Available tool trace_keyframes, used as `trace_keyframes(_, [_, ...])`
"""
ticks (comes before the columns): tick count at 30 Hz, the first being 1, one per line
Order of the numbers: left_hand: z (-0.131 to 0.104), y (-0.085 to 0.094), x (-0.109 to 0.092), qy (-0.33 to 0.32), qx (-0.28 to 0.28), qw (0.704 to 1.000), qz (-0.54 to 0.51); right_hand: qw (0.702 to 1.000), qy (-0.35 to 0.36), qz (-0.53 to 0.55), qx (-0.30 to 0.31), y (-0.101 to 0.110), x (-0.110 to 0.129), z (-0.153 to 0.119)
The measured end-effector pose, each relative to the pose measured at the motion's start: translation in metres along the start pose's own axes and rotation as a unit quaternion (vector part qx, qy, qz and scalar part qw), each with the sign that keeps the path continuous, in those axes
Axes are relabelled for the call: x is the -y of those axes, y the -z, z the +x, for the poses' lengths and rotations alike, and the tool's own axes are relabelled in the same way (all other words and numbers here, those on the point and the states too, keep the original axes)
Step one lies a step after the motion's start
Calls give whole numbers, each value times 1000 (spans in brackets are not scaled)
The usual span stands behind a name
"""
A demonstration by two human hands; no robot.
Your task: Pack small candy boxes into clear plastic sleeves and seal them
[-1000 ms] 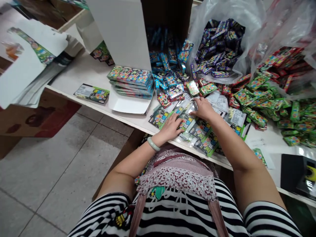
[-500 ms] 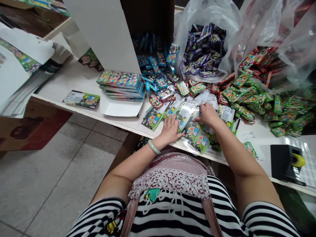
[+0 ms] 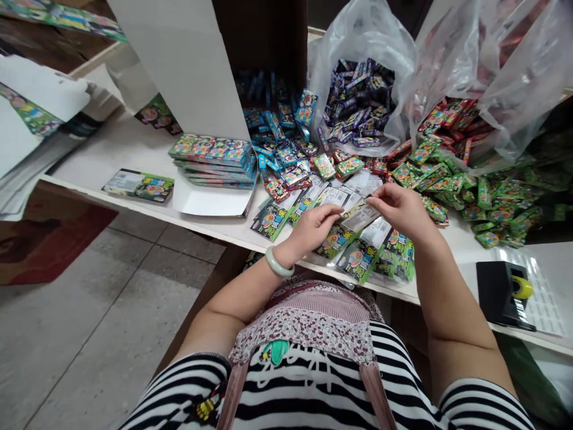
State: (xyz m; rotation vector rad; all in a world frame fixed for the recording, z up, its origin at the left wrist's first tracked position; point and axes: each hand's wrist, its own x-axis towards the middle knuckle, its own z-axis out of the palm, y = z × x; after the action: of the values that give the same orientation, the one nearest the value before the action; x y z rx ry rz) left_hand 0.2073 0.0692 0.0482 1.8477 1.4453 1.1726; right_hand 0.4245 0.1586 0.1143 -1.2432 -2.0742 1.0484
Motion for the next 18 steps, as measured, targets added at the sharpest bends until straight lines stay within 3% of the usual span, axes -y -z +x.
trace_keyframes(3, [3, 9, -3, -10, -49, 999, -4, 984, -23, 130, 119, -9, 2, 0])
trace_keyframes(5, [1, 15, -4, -34, -22, 998, 43, 975, -30, 140, 171, -11, -1, 1])
trace_keyframes(9, [-7, 19, -8, -67, 65, 979, 180, 977, -22, 154, 147, -13, -5, 3])
trace_keyframes(14, [-11, 10, -5, -58, 90, 961, 257, 969, -21, 189, 160, -21, -9, 6])
trace_keyframes(18, [-13, 9, 2, -22, 67, 966, 249, 975, 0, 170, 146, -30, -8, 7])
